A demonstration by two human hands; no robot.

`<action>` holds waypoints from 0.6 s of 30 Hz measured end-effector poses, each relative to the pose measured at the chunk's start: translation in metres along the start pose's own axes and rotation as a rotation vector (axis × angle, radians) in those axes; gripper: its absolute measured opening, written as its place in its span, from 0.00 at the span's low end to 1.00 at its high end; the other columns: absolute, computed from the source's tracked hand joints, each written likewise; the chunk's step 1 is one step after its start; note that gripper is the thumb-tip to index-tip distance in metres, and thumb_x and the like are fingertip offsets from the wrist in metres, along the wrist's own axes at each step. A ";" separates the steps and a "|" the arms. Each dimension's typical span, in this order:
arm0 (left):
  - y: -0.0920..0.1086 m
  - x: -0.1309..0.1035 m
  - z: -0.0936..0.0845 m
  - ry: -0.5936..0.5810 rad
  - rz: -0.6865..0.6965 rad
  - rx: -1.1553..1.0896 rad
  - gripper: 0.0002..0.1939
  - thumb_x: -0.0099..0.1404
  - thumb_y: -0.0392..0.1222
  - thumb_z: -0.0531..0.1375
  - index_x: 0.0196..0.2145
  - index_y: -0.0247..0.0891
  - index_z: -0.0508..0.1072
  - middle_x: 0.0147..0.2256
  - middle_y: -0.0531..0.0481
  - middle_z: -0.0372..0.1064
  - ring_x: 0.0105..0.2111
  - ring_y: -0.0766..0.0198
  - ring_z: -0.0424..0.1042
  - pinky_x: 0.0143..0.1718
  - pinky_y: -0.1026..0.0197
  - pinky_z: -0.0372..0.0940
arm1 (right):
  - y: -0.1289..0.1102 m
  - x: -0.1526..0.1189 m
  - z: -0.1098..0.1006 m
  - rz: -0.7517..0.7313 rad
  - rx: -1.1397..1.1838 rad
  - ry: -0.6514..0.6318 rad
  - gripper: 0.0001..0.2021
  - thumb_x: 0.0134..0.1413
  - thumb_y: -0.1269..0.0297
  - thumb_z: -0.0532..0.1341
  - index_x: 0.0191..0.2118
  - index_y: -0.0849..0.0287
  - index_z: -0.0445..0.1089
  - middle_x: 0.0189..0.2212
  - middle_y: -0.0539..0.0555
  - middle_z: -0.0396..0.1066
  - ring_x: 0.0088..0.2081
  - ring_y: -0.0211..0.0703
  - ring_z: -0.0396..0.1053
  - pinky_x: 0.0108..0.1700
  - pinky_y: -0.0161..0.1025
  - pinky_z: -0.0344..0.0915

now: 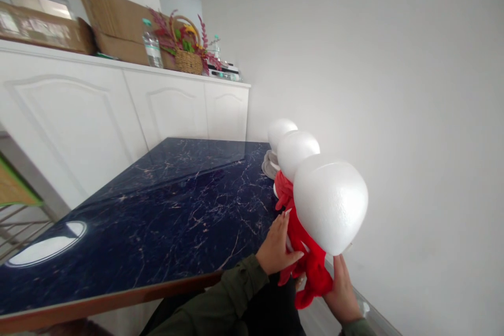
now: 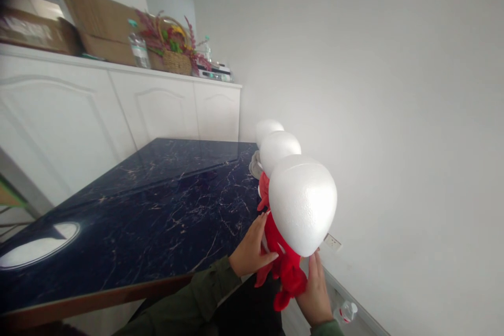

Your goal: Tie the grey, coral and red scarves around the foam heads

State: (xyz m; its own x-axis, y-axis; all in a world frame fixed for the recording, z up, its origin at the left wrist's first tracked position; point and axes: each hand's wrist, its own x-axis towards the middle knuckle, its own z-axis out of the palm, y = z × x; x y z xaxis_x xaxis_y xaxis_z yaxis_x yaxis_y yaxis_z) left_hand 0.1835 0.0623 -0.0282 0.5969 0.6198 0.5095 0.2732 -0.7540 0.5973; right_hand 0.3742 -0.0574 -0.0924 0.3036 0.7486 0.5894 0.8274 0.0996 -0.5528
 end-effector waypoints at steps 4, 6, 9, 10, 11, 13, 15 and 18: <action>-0.002 -0.012 -0.006 -0.012 -0.027 0.028 0.50 0.50 0.44 0.62 0.62 0.30 0.38 0.62 0.33 0.39 0.62 0.48 0.40 0.60 0.42 0.45 | -0.001 -0.017 0.007 -0.093 -0.121 -0.039 0.50 0.42 0.51 0.63 0.65 0.59 0.33 0.62 0.67 0.41 0.60 0.68 0.48 0.52 0.64 0.58; -0.004 -0.021 -0.012 -0.028 -0.065 0.038 0.49 0.51 0.44 0.61 0.63 0.30 0.38 0.62 0.33 0.39 0.62 0.48 0.40 0.60 0.42 0.45 | 0.000 -0.024 0.008 -0.108 -0.156 -0.046 0.54 0.37 0.47 0.65 0.65 0.55 0.32 0.62 0.65 0.41 0.58 0.70 0.50 0.49 0.63 0.62; -0.007 -0.037 -0.026 -0.057 -0.125 0.059 0.47 0.52 0.43 0.61 0.62 0.30 0.40 0.62 0.34 0.40 0.62 0.48 0.41 0.60 0.42 0.46 | -0.006 -0.029 0.004 -0.138 -0.181 -0.003 0.52 0.36 0.46 0.65 0.64 0.54 0.38 0.59 0.66 0.49 0.55 0.69 0.56 0.46 0.60 0.66; -0.008 -0.042 -0.031 -0.067 -0.143 0.065 0.47 0.52 0.42 0.61 0.62 0.31 0.41 0.62 0.34 0.40 0.62 0.49 0.41 0.60 0.43 0.46 | -0.011 -0.030 0.002 -0.155 -0.183 0.038 0.47 0.39 0.47 0.64 0.63 0.56 0.42 0.57 0.67 0.53 0.53 0.67 0.58 0.45 0.61 0.66; -0.009 -0.047 -0.038 -0.076 -0.164 0.071 0.45 0.52 0.42 0.61 0.62 0.32 0.42 0.62 0.36 0.41 0.62 0.50 0.41 0.60 0.44 0.46 | -0.016 -0.030 0.001 -0.172 -0.182 0.091 0.42 0.42 0.49 0.63 0.61 0.58 0.48 0.54 0.68 0.57 0.51 0.66 0.61 0.43 0.61 0.67; -0.011 -0.056 -0.053 -0.097 -0.205 0.079 0.41 0.54 0.41 0.60 0.61 0.34 0.47 0.62 0.38 0.43 0.62 0.53 0.44 0.60 0.46 0.48 | -0.032 -0.030 0.001 -0.219 -0.163 0.208 0.29 0.46 0.53 0.62 0.53 0.60 0.58 0.45 0.67 0.64 0.45 0.61 0.65 0.39 0.58 0.68; -0.016 -0.063 -0.071 -0.109 -0.233 0.093 0.34 0.57 0.43 0.58 0.59 0.35 0.53 0.61 0.40 0.48 0.60 0.54 0.49 0.59 0.48 0.50 | -0.052 -0.026 0.005 -0.303 -0.094 0.235 0.17 0.47 0.60 0.62 0.44 0.58 0.64 0.37 0.62 0.67 0.39 0.54 0.67 0.35 0.51 0.69; -0.028 -0.070 -0.101 -0.088 -0.255 0.136 0.24 0.60 0.43 0.55 0.54 0.38 0.61 0.54 0.43 0.61 0.54 0.57 0.61 0.56 0.50 0.57 | -0.095 -0.007 0.021 -0.390 0.061 0.009 0.07 0.49 0.69 0.59 0.37 0.56 0.65 0.32 0.56 0.68 0.35 0.46 0.68 0.35 0.44 0.69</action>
State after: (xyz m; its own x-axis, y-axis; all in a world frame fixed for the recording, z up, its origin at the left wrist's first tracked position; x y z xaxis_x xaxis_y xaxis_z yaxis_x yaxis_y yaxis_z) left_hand 0.0574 0.0622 -0.0183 0.5572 0.7763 0.2947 0.5180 -0.6024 0.6074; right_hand 0.2839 -0.0587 -0.0566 -0.0236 0.6413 0.7669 0.8518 0.4145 -0.3205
